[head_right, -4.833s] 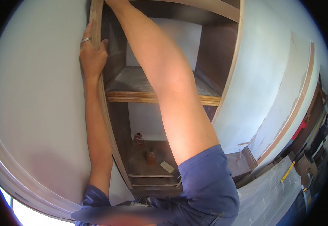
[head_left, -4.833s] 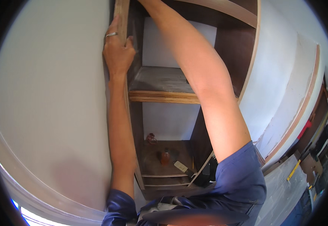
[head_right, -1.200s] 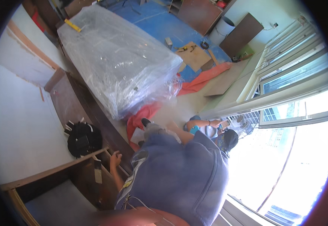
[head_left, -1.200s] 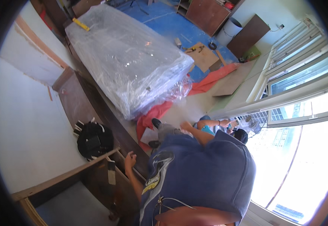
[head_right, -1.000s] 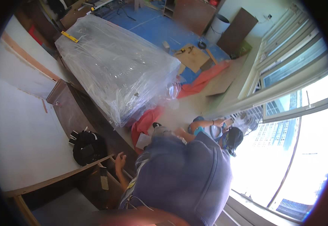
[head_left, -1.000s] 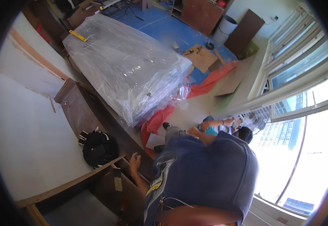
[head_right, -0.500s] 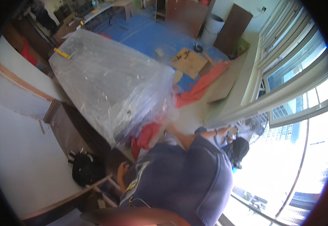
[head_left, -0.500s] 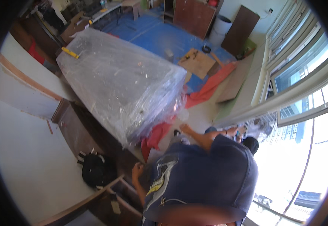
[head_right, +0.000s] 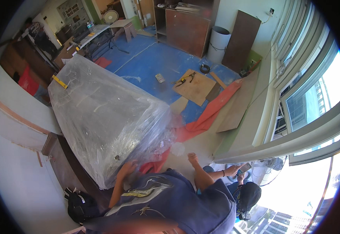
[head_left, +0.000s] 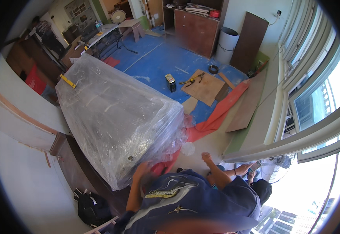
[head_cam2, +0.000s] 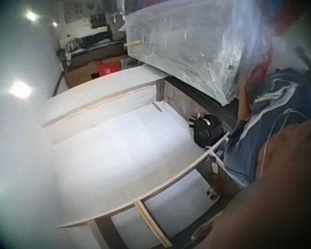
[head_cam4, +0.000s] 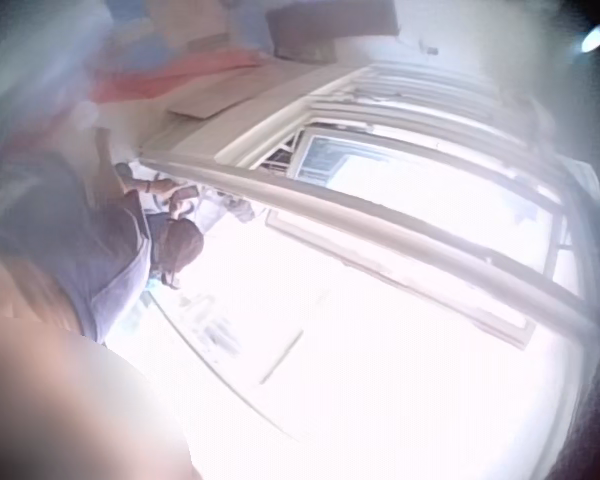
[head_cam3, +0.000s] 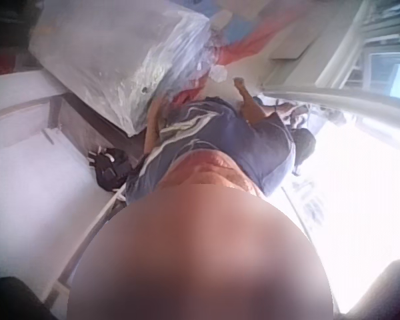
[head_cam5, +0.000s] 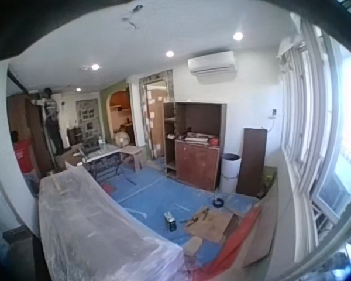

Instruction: The person handles a curved wooden trim piece, applies masking tape to its edge, and fits it into the top frame of a wooden cabinet. The person also moves around the room and briefly opens a drawer.

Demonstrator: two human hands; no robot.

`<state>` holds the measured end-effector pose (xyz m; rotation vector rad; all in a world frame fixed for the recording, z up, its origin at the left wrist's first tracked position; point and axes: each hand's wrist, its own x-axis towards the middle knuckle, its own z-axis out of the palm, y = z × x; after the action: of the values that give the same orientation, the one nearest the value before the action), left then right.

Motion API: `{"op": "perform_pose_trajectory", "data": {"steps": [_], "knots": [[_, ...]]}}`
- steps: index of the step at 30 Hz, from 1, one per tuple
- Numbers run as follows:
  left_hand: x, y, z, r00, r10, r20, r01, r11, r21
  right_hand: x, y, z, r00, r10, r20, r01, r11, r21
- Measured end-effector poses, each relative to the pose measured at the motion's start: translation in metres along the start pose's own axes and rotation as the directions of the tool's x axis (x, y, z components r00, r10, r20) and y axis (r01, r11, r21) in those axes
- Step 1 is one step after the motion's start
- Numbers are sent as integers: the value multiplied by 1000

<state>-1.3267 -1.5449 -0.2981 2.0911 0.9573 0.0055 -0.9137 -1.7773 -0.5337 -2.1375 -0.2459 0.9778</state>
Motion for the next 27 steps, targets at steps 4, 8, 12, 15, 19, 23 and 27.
{"op": "perform_pose_trajectory", "data": {"steps": [4,8,12,15,19,23,27], "knots": [[110,70,8,954,37,297,-72,992,108,16,21,-46,980,21,-197,16,983,185],[175,129,37,887,162,433,-244,960,141,-4,58,-64,965,191,-180,-52,811,583],[230,168,77,777,212,593,-359,923,141,-21,73,-65,961,273,44,-234,715,659],[265,184,100,757,274,593,-346,938,8,-3,45,-60,918,397,-3,-330,768,548],[323,186,109,699,267,663,-368,930,13,54,-30,-60,918,390,73,-373,784,496],[406,182,95,712,235,661,-356,933,52,128,-104,-84,927,340,156,-374,825,424],[500,198,66,812,200,549,-259,965,31,225,-185,-133,980,185,79,-201,917,346]]}}
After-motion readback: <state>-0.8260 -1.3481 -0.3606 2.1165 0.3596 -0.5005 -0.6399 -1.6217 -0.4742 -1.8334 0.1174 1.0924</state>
